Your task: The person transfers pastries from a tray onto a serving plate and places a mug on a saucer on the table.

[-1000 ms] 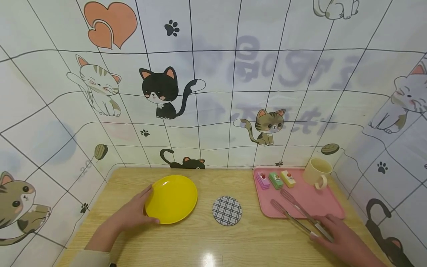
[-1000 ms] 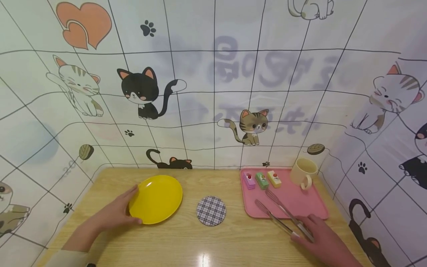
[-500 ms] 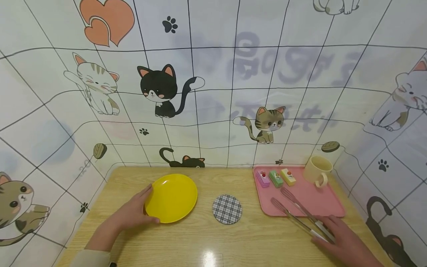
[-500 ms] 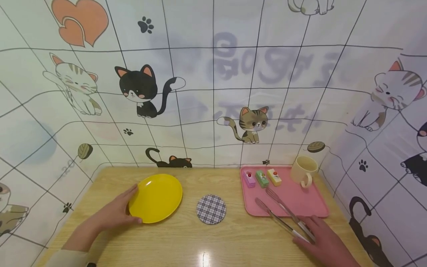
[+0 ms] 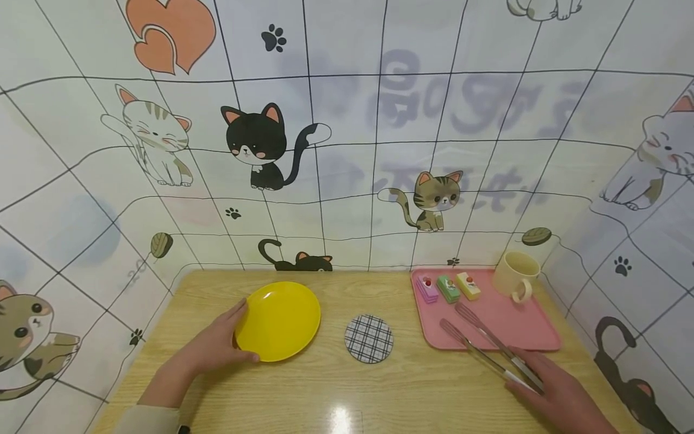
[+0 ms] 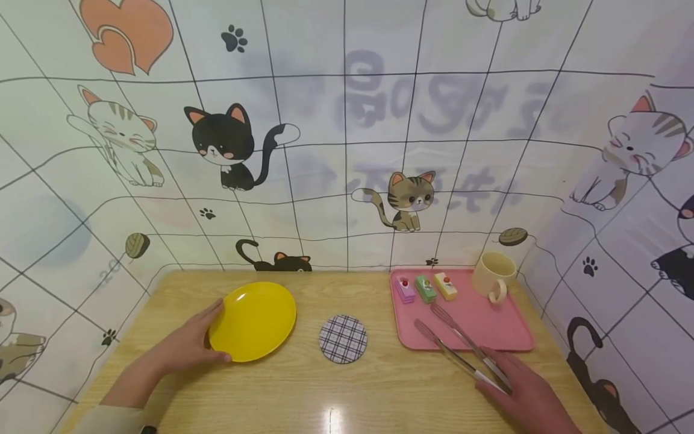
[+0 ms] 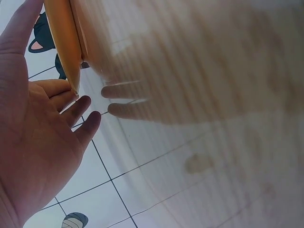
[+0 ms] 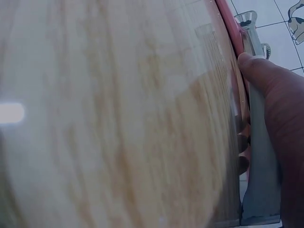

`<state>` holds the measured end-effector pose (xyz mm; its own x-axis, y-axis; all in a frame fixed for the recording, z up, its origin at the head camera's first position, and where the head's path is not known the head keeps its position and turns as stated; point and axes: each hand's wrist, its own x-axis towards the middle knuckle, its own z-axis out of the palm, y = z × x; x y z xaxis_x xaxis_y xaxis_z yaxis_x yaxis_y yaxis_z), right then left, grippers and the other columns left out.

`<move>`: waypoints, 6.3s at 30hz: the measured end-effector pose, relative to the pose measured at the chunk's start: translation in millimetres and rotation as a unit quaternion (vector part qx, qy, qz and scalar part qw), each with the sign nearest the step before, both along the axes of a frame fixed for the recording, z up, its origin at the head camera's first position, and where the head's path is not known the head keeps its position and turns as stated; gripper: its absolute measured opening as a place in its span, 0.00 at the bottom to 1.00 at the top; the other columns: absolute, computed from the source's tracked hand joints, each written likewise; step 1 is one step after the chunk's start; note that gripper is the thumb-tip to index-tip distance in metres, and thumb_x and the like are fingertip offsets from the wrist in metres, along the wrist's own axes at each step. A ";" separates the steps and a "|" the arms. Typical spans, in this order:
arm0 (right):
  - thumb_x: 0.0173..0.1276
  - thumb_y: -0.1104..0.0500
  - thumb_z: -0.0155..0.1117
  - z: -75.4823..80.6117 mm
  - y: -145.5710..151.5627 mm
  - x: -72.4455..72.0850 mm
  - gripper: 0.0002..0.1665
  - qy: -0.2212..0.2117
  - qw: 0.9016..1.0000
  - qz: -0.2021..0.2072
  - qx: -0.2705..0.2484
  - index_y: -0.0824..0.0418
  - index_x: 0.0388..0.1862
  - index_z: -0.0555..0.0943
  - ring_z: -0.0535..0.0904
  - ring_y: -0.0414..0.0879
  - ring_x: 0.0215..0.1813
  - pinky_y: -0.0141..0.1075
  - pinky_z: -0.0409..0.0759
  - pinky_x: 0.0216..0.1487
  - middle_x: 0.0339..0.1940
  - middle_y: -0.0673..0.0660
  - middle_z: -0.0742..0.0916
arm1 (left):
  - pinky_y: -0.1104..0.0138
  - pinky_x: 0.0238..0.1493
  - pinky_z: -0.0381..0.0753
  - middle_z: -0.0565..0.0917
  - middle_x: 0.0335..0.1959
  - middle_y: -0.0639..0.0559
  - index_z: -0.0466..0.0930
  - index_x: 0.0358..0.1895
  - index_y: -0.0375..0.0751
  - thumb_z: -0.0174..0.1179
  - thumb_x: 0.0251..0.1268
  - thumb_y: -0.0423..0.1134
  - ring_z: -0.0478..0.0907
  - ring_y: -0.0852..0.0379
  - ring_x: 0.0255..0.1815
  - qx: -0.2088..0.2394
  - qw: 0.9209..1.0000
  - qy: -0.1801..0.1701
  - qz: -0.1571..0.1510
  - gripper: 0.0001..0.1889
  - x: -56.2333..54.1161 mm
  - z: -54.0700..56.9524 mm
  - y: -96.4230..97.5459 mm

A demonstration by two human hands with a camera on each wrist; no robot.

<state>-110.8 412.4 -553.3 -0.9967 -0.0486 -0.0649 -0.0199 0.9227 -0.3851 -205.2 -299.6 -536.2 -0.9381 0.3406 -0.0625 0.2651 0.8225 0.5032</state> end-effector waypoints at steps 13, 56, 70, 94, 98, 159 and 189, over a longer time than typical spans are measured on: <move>0.68 0.24 0.73 4.2 -5.9 5.9 0.52 0.030 0.999 0.005 0.028 0.53 0.81 0.79 0.82 0.75 0.67 0.74 0.83 0.56 0.72 0.70 0.83 | 0.32 0.83 0.58 0.52 0.90 0.31 0.54 0.87 0.26 0.84 0.51 0.69 0.55 0.24 0.87 0.000 1.000 -0.009 0.007 0.72 1.8 4.5 0.6; 0.68 0.44 0.83 28.5 -67.1 -34.7 0.36 0.108 0.994 0.006 0.032 0.66 0.65 0.87 0.73 0.45 0.36 0.47 0.79 0.38 0.36 0.48 0.81 | 0.33 0.84 0.58 0.52 0.91 0.32 0.54 0.88 0.28 0.83 0.51 0.69 0.54 0.26 0.87 0.001 1.000 -0.007 0.006 0.72 0.1 2.3 0.7; 0.67 0.47 0.84 26.5 -67.8 -42.4 0.28 0.117 0.993 0.013 0.022 0.66 0.55 0.91 0.79 0.44 0.35 0.48 0.81 0.37 0.34 0.47 0.86 | 0.34 0.83 0.59 0.51 0.91 0.31 0.54 0.88 0.27 0.83 0.51 0.70 0.55 0.25 0.87 -0.003 1.000 -0.003 0.001 0.72 -1.9 0.3 -0.5; 0.68 0.51 0.84 25.6 -72.0 -41.4 0.14 0.150 0.989 0.006 0.005 0.58 0.43 0.94 0.81 0.43 0.34 0.46 0.82 0.35 0.30 0.42 0.84 | 0.34 0.84 0.58 0.50 0.91 0.33 0.53 0.88 0.28 0.82 0.51 0.71 0.53 0.28 0.88 -0.006 1.000 -0.009 0.007 0.73 2.2 5.0 -0.2; 0.67 0.51 0.85 28.2 -74.2 -41.5 0.17 0.163 0.986 0.010 0.010 0.61 0.47 0.94 0.82 0.45 0.34 0.48 0.83 0.36 0.31 0.44 0.85 | 0.34 0.84 0.58 0.50 0.92 0.34 0.53 0.89 0.29 0.82 0.51 0.71 0.53 0.28 0.88 -0.005 1.000 -0.017 0.011 0.72 3.0 5.4 -0.4; 0.73 0.48 0.80 60.0 -179.0 -92.5 0.27 0.169 0.970 0.176 0.018 0.64 0.62 0.91 0.90 0.56 0.55 0.55 0.90 0.53 0.59 0.60 0.92 | 0.33 0.83 0.60 0.52 0.90 0.31 0.54 0.88 0.26 0.84 0.51 0.67 0.55 0.26 0.87 -0.004 1.000 -0.017 0.008 0.71 4.2 6.6 4.9; 0.77 0.45 0.75 56.3 -246.7 -123.3 0.26 0.127 0.957 0.258 0.025 0.61 0.64 0.90 0.90 0.54 0.59 0.51 0.89 0.60 0.59 0.57 0.92 | 0.34 0.84 0.58 0.51 0.91 0.33 0.53 0.88 0.28 0.83 0.51 0.70 0.54 0.27 0.88 0.000 1.000 -0.022 0.008 0.72 -0.3 4.0 1.6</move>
<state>-234.1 165.8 -497.0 -0.8242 -0.5427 0.1617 -0.5661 0.7811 -0.2635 -205.4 -298.0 -532.2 -0.9401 0.3246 -0.1042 0.2287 0.8271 0.5134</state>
